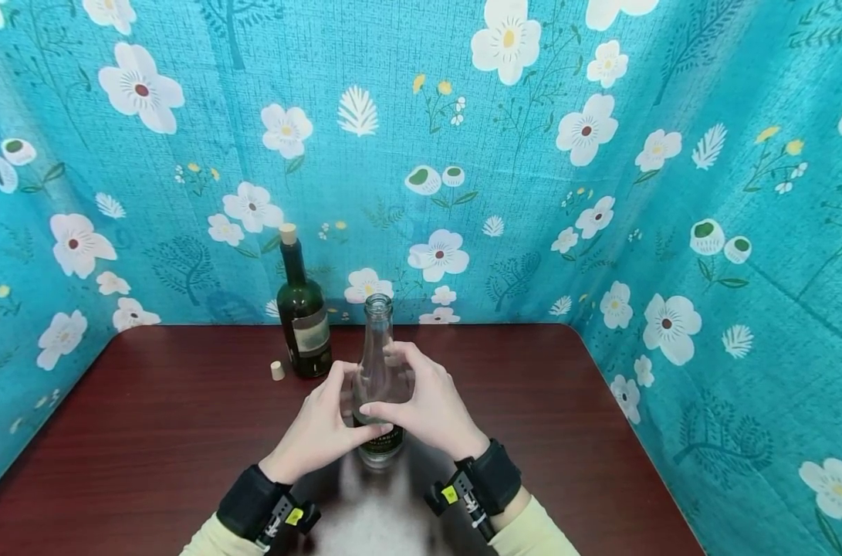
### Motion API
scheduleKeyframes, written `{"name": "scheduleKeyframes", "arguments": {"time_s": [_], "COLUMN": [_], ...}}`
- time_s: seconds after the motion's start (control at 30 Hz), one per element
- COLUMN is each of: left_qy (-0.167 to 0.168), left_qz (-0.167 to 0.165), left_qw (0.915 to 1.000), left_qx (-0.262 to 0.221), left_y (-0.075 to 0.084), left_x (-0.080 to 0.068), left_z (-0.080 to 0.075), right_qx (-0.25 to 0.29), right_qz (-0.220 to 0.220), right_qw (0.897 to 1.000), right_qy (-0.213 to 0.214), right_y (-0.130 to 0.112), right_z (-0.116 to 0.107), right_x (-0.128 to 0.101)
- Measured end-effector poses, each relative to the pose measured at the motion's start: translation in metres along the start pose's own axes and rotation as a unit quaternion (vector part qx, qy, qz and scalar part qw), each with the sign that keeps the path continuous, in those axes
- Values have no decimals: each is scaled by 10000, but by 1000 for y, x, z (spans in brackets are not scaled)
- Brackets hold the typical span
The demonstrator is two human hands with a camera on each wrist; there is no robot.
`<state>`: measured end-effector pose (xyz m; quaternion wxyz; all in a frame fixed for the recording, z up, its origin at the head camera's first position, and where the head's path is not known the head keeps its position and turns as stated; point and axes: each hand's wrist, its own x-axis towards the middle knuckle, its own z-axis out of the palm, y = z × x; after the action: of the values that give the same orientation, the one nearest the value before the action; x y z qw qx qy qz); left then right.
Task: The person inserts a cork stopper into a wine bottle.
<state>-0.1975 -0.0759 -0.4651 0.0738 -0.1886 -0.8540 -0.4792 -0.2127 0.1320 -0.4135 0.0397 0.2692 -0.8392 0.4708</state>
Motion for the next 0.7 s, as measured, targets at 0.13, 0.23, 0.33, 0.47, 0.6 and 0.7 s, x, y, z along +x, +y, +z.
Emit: {"name": "scheduleKeyframes", "arguments": {"time_s": [0.13,0.23,0.33,0.47,0.6,0.7], "left_qy": [-51,-111,-161,-122,-128,-234], "left_qz": [-91,-140,-160,-97,-142,-232], "left_qw": [9999,9998,9997,9998,9998,9990], "left_qx": [54,104,123,85,-34,-294], "left_y": [-3,-5,-7,-10,-12,-15], "left_x": [-1,-2,-2,-1,-1,-3], "left_z": [2,3,3,3,4,4], "right_qx": [-127,-159,-215,-361,-463,-496], "right_qz": [-48,-43,34,74,133,207], "right_qw": [9999,9998,9997,9993,9988,9985], "right_qy": [-45,-81,-100,-50,-79,-138], "right_y": [3,5,6,5,5,6], "right_z": [3,5,6,6,6,6], "right_x": [-2,-3,-4,-4,-3,-3]}}
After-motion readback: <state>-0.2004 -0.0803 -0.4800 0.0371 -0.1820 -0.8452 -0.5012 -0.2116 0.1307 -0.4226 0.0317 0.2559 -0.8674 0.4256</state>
